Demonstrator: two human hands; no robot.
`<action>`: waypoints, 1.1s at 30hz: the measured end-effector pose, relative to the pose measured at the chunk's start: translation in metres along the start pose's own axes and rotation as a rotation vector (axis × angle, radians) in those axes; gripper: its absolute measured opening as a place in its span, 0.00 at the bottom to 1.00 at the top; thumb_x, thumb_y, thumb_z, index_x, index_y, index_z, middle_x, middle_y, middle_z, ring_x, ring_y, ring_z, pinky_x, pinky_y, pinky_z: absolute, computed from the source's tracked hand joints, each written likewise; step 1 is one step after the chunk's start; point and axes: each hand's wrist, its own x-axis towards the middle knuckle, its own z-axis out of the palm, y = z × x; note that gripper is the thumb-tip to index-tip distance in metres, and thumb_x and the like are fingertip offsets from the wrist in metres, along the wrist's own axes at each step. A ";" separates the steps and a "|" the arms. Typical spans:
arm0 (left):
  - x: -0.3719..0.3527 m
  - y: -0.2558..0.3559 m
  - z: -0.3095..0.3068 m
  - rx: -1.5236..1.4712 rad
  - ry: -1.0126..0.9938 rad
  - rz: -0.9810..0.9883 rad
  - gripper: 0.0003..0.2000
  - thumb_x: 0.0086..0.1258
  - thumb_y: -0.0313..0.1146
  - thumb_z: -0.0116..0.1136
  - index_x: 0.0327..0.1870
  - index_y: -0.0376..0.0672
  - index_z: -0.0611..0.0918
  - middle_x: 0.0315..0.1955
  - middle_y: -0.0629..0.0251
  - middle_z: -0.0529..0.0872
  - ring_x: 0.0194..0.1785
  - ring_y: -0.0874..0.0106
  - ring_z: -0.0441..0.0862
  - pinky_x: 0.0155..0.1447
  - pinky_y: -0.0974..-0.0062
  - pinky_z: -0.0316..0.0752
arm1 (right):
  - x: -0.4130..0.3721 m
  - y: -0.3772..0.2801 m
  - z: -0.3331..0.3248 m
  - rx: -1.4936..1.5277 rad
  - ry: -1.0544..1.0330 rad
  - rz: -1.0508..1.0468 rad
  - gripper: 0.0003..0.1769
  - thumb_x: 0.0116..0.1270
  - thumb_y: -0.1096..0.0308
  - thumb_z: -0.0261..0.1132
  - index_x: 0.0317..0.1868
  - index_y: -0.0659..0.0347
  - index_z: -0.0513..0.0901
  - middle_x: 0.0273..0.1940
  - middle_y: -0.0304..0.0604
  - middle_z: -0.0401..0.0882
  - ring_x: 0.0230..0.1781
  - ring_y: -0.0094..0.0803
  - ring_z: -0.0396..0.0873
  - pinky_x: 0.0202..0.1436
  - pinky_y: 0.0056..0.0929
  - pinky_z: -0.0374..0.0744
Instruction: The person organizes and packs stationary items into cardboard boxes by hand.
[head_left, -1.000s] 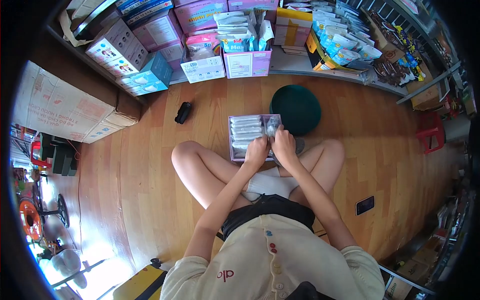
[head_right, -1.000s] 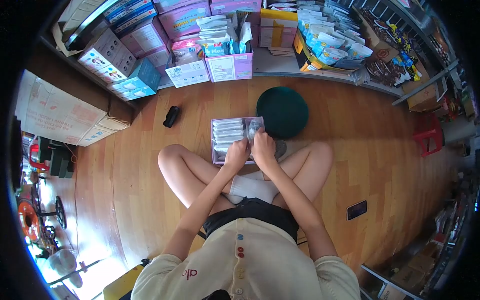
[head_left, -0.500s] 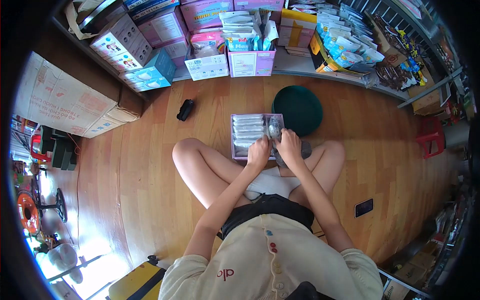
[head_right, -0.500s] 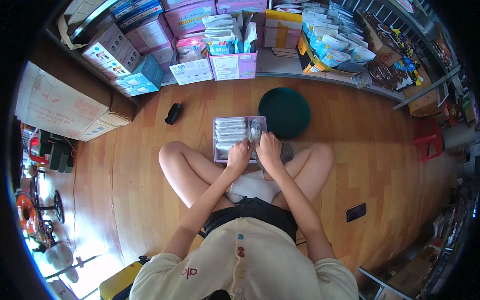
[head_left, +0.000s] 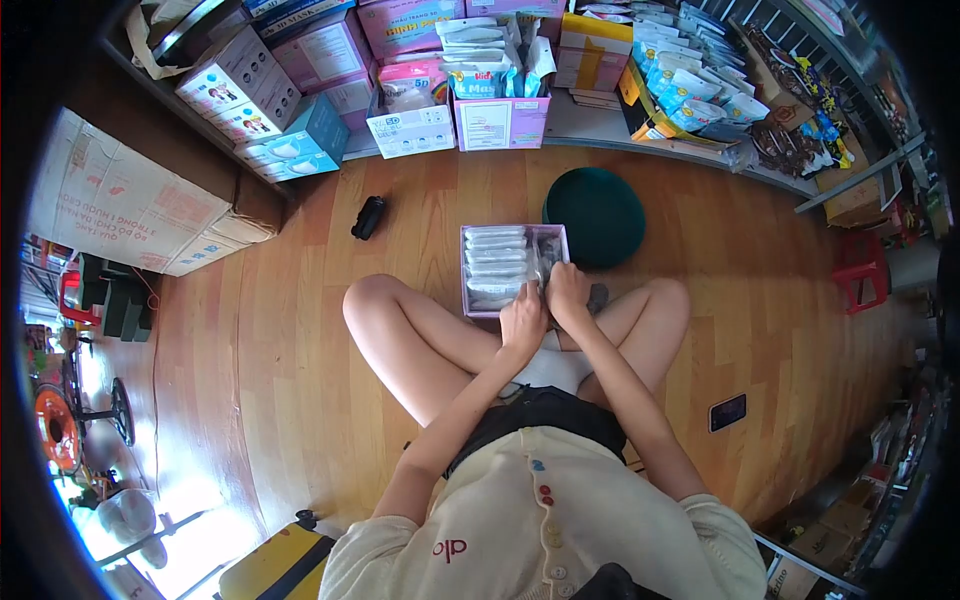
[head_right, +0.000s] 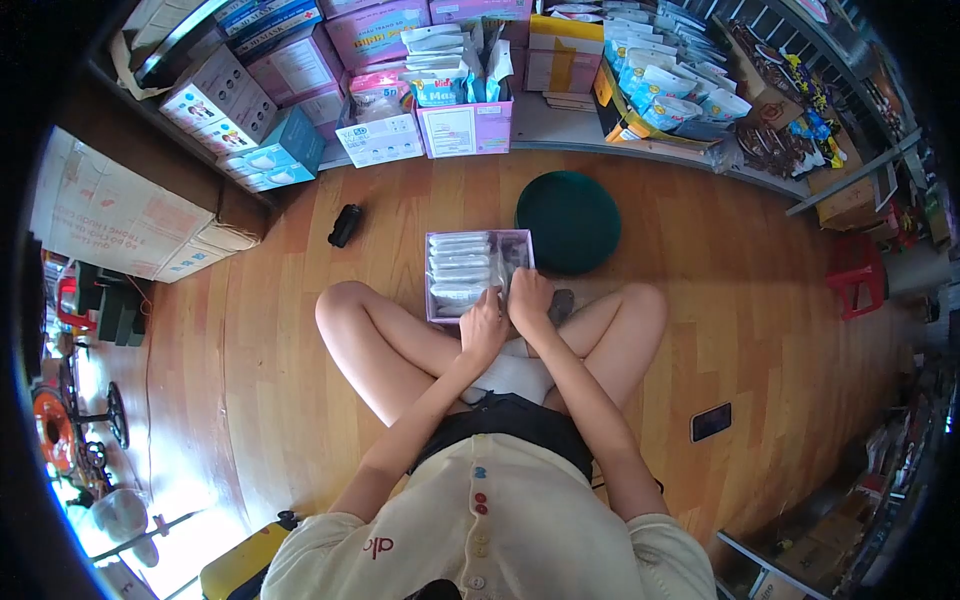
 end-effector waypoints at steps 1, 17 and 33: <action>0.000 -0.002 0.000 -0.003 -0.027 0.030 0.08 0.61 0.27 0.54 0.39 0.37 0.72 0.32 0.49 0.81 0.32 0.50 0.81 0.33 0.56 0.76 | 0.005 0.001 0.009 -0.054 -0.059 0.015 0.07 0.57 0.73 0.59 0.27 0.66 0.83 0.33 0.58 0.82 0.37 0.52 0.83 0.41 0.45 0.81; -0.010 0.010 0.003 -0.051 0.097 0.119 0.23 0.62 0.26 0.57 0.59 0.33 0.70 0.51 0.48 0.74 0.49 0.51 0.76 0.51 0.60 0.73 | 0.009 0.031 -0.019 0.451 -0.331 -0.102 0.21 0.64 0.69 0.50 0.55 0.69 0.77 0.47 0.66 0.77 0.50 0.56 0.77 0.57 0.46 0.73; -0.011 0.003 -0.004 -0.239 0.102 -0.008 0.22 0.53 0.19 0.59 0.53 0.32 0.74 0.38 0.48 0.78 0.39 0.52 0.79 0.45 0.60 0.76 | 0.045 0.039 -0.027 0.284 -0.542 -0.047 0.16 0.65 0.69 0.54 0.45 0.75 0.79 0.38 0.57 0.83 0.42 0.34 0.83 0.49 0.30 0.77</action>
